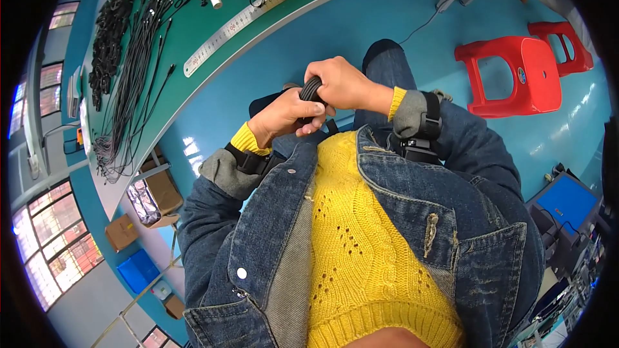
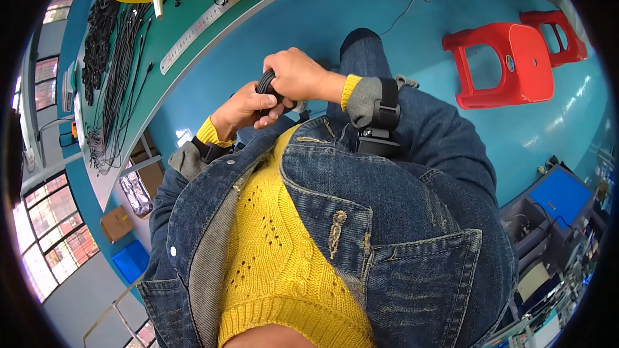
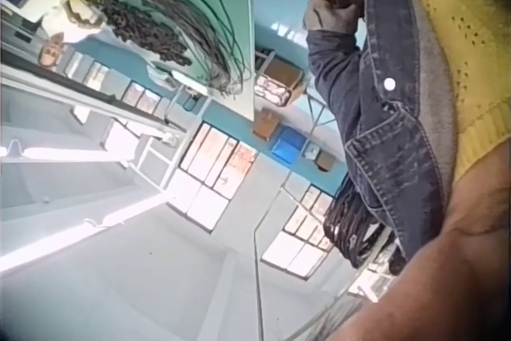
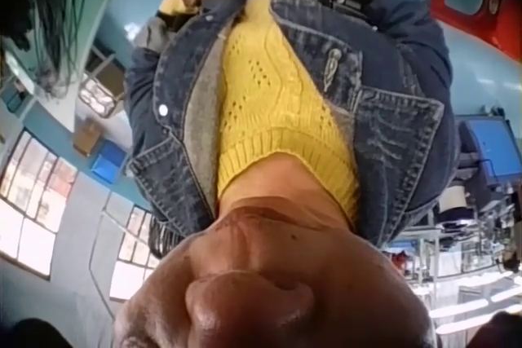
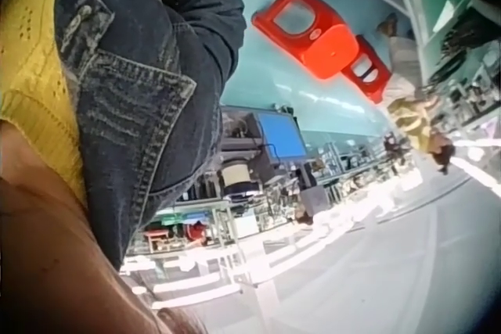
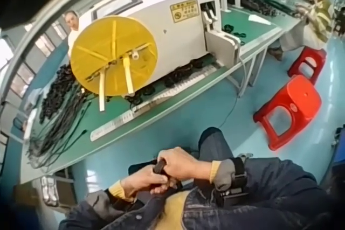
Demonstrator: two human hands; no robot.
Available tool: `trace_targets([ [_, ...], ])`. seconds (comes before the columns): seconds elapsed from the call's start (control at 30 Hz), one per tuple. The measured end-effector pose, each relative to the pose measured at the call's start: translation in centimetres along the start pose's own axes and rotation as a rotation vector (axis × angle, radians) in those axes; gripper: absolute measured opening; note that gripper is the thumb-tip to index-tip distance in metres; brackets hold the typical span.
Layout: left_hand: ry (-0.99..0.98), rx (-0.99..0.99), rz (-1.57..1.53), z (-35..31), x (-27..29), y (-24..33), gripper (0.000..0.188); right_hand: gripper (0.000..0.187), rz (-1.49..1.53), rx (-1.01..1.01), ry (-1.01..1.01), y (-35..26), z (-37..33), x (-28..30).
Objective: The person picks up a cable, winds it around the metal rods of a machine, and removes the coil. They then secure the coiled cable with a tie and place it aside before repeating the process.
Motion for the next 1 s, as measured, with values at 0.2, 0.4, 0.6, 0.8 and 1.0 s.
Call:
trace_targets([
  [0.2,0.064,0.056,-0.062,-0.5,1.0,1.1,0.019,0.012,0.330,-0.234,0.095,0.8,-0.3,-0.7],
  [0.4,0.169,0.153,0.178,0.7,0.7,-1.2,0.015,0.031,-0.117,-0.121,-0.040,0.6,-0.8,-1.0],
  [0.6,0.235,0.028,0.010,-0.1,0.2,-2.7,0.014,0.036,-0.065,0.056,-0.368,-1.0,2.1,2.0],
  [0.8,0.571,-0.289,-0.208,-1.7,0.6,-1.1,0.013,0.020,-0.220,0.250,0.277,-1.5,10.9,4.9],
  [1.0,0.694,-0.455,-0.214,-2.0,1.2,1.4,0.013,0.014,-0.388,0.139,0.326,2.2,14.0,3.3],
])
Point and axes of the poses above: each hand's wrist, its own z-axis towards the middle knuckle, its own x-axis out of the back of the hand, y = z × x, the point moved 1 cm from there along z, towards the middle knuckle, and after that the axes turned 9 degrees about z, right-handed, at the moved point
